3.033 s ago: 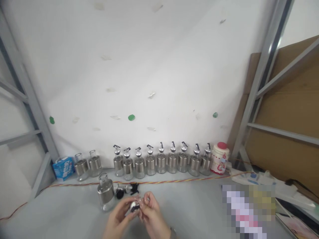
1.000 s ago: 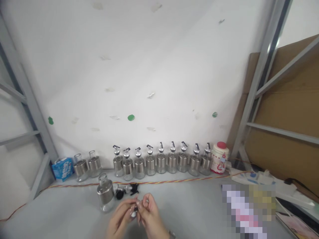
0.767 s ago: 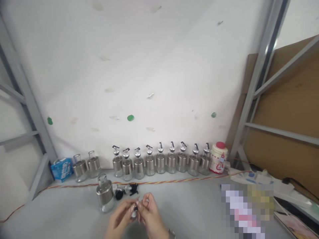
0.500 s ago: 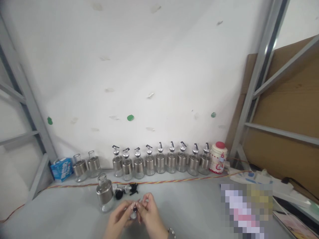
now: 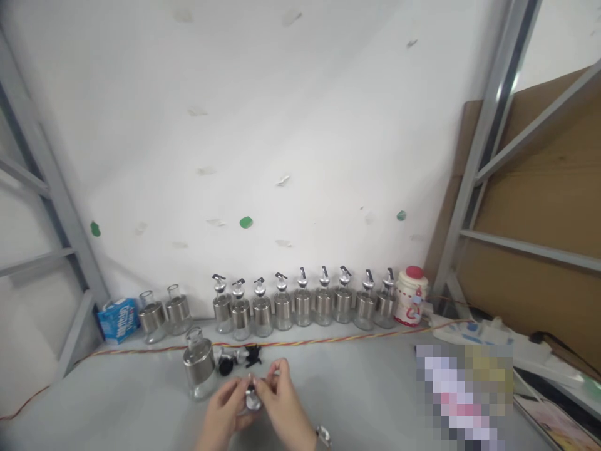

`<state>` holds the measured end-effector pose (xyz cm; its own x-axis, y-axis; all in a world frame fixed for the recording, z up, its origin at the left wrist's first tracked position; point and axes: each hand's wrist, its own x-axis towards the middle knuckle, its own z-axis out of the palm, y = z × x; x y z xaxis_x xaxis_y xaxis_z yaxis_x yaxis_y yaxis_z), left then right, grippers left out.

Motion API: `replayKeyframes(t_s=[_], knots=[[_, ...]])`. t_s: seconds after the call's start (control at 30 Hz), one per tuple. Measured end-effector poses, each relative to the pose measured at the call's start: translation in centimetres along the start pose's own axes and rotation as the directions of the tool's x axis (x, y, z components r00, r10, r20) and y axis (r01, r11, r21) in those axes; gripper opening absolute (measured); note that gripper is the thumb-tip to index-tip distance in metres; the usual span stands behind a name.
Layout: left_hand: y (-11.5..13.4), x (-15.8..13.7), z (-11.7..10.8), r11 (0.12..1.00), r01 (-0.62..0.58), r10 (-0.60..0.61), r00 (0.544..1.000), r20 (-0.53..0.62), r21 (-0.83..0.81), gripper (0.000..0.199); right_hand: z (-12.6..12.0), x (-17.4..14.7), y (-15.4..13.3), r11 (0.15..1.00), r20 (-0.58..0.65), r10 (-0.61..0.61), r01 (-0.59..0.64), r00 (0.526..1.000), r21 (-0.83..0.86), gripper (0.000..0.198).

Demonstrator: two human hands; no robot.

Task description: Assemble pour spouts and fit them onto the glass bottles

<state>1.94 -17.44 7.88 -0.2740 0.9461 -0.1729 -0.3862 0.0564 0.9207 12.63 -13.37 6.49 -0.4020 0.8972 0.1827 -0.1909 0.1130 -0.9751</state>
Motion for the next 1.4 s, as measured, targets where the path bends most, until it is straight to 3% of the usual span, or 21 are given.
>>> replayKeyframes(t_s=[0.13,0.23,0.37,0.47,0.63,0.8,1.4], knots=[[0.6,-0.1,-0.2,0.996,0.084,-0.083,0.996,0.015,-0.04,0.037,-0.2,0.3,0.6,0.996,-0.053,0.047,-0.051,0.997,-0.075,0.038],[0.9,-0.2,-0.1,0.99,0.117,-0.117,0.993,-0.005,-0.08,0.038,0.0,0.4,0.9,0.978,-0.054,0.19,-0.193,0.98,-0.075,0.047],[0.8,-0.1,0.0,0.979,0.157,-0.16,0.987,-0.015,-0.132,0.038,0.3,0.3,0.2,0.901,0.201,0.428,-0.434,0.881,-0.018,0.056],[0.8,-0.2,0.1,0.974,0.153,-0.153,0.988,0.012,-0.168,0.037,0.5,0.1,-0.6,0.856,0.348,0.451,-0.509,0.822,0.093,0.057],[1.2,-0.5,0.3,0.967,0.159,-0.156,0.987,0.029,-0.2,0.035,0.9,0.0,-0.7,0.843,0.353,0.374,-0.473,0.858,0.257,0.052],[1.5,-0.6,0.5,0.964,0.174,-0.176,0.984,0.011,-0.202,0.036,1.1,0.1,-0.1,0.856,0.303,0.355,-0.438,0.884,0.274,0.051],[1.3,-0.1,-0.3,0.92,0.268,-0.241,0.962,0.127,-0.287,0.03,1.1,0.0,-0.7,0.814,0.295,0.403,-0.487,0.866,0.316,0.048]])
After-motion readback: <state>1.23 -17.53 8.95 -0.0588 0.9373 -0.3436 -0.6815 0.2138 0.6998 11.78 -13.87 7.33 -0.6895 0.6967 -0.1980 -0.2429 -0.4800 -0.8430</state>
